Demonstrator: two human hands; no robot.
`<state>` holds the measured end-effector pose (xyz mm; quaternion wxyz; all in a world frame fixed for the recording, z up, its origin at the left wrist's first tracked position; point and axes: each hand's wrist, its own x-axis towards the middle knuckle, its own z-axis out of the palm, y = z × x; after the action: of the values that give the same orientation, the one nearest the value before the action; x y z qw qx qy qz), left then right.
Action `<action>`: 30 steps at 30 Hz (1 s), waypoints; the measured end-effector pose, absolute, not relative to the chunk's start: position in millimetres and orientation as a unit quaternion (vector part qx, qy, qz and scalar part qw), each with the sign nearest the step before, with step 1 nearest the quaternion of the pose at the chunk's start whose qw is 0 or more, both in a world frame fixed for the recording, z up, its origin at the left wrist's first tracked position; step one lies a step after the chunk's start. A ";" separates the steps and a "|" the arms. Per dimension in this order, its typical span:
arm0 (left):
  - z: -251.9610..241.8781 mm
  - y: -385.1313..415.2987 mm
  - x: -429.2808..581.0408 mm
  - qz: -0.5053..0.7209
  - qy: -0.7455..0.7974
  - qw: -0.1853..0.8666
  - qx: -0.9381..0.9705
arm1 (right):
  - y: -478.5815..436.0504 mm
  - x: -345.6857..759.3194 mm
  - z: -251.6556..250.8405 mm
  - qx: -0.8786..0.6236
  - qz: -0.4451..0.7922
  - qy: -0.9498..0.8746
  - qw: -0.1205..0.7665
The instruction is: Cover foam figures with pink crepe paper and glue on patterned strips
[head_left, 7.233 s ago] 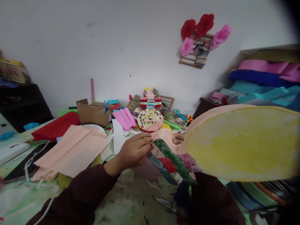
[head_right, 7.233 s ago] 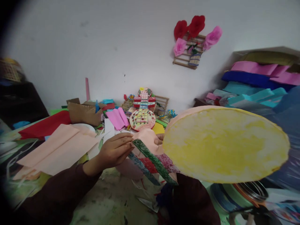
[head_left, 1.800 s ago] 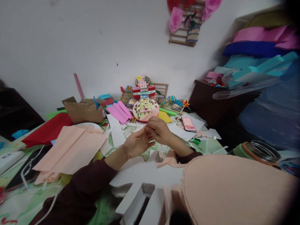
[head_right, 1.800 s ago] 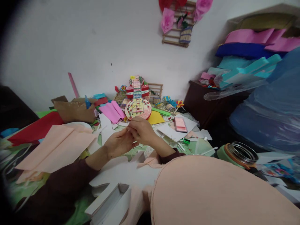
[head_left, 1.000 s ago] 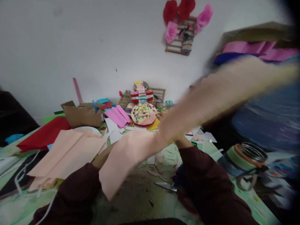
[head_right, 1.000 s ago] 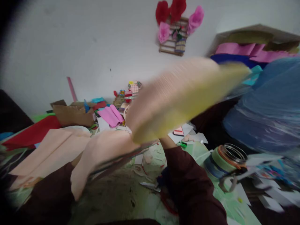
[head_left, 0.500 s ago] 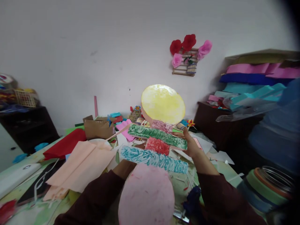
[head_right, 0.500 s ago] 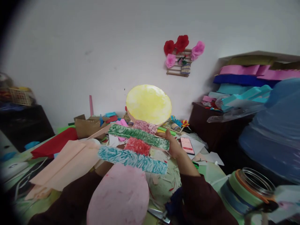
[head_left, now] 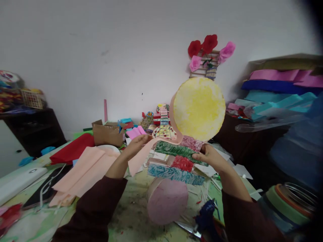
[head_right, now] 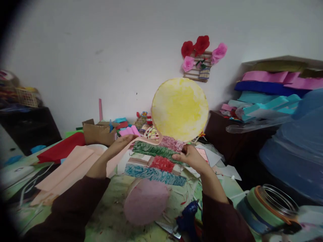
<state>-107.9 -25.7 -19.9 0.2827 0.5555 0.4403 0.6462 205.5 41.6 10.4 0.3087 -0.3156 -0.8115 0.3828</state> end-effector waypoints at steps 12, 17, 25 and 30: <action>8.4 -96.8 -59.2 0.456 0.514 0.000 0.727 | 48.9 197.3 -12.9 -0.348 0.326 -0.842 0.251; -0.4 -84.8 -54.2 0.438 0.530 0.006 0.726 | 48.4 200.7 -21.7 -0.340 0.349 -0.831 0.268; -4.9 -74.0 -56.6 0.488 0.517 0.008 0.703 | 45.0 202.0 -25.2 -0.347 0.335 -0.823 0.300; -4.5 -73.0 -53.9 0.513 0.499 0.008 0.699 | 44.0 204.4 -27.1 -0.359 0.323 -0.826 0.291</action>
<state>-53.9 -73.0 -4.5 0.0079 0.6988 0.4986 0.5129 204.4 44.0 -27.1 0.2906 -0.3587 -0.8262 0.3230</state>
